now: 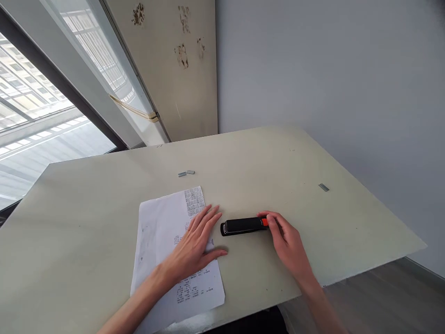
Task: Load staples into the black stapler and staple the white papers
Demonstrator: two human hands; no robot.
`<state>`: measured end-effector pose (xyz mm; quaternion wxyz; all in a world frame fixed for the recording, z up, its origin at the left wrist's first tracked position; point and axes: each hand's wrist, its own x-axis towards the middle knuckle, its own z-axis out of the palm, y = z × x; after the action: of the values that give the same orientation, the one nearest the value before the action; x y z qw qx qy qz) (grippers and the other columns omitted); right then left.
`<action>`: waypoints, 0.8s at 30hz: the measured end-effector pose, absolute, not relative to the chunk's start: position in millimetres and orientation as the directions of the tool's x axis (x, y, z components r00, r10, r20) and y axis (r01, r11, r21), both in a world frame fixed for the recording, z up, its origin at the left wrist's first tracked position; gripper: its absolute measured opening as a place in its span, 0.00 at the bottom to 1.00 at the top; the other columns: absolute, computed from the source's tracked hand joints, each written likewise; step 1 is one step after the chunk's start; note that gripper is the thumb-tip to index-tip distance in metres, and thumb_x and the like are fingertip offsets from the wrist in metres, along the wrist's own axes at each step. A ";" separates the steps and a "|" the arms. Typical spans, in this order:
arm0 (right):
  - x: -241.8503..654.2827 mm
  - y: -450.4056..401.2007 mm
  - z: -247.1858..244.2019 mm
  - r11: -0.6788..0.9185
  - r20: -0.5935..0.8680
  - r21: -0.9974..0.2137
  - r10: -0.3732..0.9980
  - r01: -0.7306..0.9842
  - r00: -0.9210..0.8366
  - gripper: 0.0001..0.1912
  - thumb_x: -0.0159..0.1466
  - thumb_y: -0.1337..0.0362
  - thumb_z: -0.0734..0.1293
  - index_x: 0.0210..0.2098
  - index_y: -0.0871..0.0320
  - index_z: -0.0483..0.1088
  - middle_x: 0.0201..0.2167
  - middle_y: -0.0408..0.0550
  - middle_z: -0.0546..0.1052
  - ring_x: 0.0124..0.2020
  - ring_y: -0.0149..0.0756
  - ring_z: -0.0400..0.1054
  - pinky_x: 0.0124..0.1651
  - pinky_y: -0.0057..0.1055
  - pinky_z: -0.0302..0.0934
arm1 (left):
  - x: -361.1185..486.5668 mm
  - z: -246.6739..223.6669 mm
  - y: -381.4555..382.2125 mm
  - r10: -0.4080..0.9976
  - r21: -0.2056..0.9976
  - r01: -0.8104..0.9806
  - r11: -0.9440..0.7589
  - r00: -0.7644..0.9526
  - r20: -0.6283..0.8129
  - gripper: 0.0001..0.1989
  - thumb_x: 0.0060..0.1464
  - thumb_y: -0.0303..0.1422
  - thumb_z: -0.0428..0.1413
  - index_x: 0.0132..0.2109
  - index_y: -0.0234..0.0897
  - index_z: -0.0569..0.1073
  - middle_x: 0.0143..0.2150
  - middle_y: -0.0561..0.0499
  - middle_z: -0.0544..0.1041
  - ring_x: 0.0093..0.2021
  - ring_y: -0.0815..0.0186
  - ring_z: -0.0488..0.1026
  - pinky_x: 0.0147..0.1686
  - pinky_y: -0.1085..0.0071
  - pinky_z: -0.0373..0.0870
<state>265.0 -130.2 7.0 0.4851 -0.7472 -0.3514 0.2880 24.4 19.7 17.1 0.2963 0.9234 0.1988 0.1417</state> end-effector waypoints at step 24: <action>249.7 -127.5 -1.2 -0.257 -0.002 -0.910 0.786 0.324 0.618 0.21 0.77 0.46 0.56 0.54 0.49 0.74 0.57 0.50 0.79 0.58 0.45 0.73 0.60 0.46 0.68 | 10.5 33.7 27.8 0.459 0.425 0.314 -0.849 0.838 0.297 0.22 0.67 0.42 0.62 0.63 0.44 0.71 0.70 0.43 0.68 0.74 0.45 0.56 0.66 0.42 0.68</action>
<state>249.7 -127.5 -1.2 0.4866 -0.7565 -0.3669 0.2372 10.5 27.8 33.7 0.1825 0.9410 0.2053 0.1976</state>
